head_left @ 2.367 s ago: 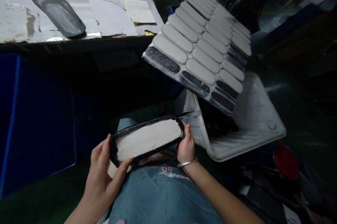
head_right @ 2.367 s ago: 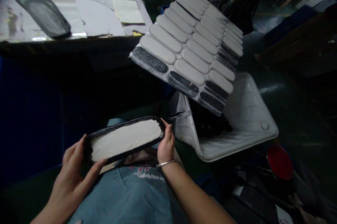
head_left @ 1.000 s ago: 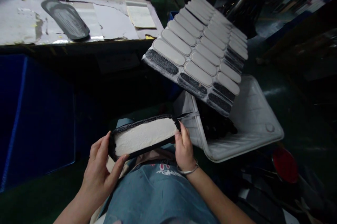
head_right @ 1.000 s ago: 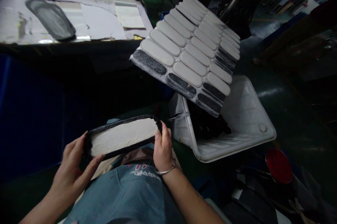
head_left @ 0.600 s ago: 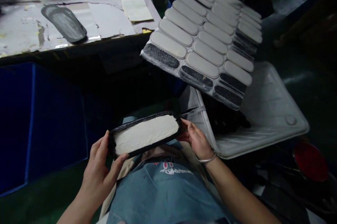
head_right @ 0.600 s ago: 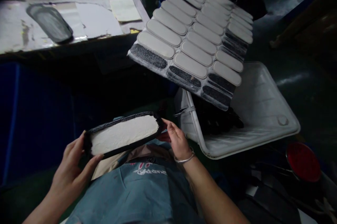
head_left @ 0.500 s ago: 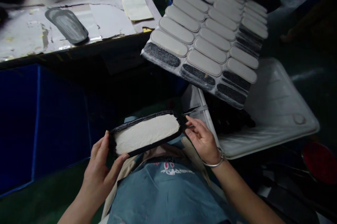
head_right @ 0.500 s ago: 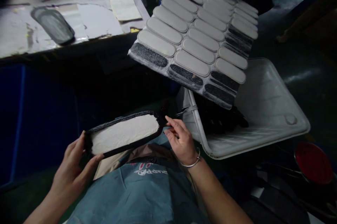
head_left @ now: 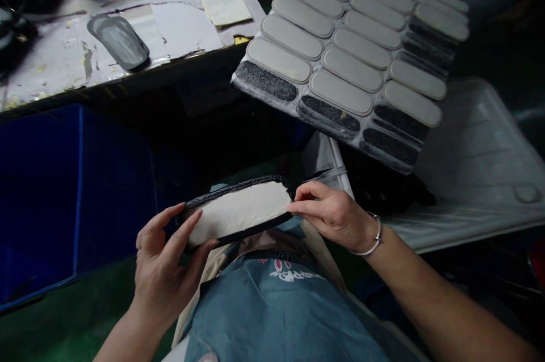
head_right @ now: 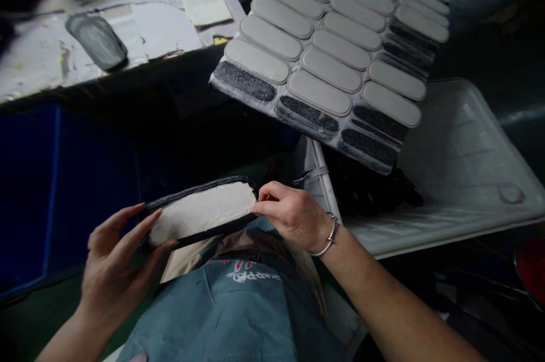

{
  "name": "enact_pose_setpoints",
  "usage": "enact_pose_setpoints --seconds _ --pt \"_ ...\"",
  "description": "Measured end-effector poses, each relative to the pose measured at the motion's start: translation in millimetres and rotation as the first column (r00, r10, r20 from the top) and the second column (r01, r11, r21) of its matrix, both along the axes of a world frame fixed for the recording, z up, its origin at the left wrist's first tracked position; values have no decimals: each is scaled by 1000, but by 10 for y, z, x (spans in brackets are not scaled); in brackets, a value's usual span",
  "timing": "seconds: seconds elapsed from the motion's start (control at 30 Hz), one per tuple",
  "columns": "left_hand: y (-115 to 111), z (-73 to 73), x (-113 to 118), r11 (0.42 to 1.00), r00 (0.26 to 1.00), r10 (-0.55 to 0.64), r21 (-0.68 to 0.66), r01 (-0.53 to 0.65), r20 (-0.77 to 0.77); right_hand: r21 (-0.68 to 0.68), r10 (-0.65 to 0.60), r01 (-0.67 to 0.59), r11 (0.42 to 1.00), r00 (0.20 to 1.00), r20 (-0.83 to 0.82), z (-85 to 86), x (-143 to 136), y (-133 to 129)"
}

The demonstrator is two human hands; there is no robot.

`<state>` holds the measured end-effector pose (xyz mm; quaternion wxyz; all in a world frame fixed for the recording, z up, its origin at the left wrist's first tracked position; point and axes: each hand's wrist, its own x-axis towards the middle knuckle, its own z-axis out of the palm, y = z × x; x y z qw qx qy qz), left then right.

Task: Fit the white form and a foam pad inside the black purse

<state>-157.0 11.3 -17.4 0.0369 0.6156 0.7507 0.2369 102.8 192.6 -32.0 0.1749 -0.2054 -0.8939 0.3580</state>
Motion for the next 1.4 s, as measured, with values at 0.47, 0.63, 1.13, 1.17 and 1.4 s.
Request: enact_pose_setpoints --seconds 0.47,0.63,1.13,1.17,1.4 --pt "119 -128 -79 928 680 362 -314 -199 638 -756 -422 297 583 906 31 -368 -47 -341" --pt "100 -113 -87 926 726 344 -344 -157 595 -766 -493 325 555 870 11 -388 -90 -432" --pt "70 -120 -123 908 771 345 -397 -131 535 -751 -498 378 542 864 75 -307 -173 -412" --pt "64 -127 -131 909 774 339 -397 -125 535 -776 -491 341 530 870 47 -369 -144 -410" --pt "69 -89 -113 916 785 319 -387 -111 531 -681 -472 396 616 878 84 -406 -200 -399"
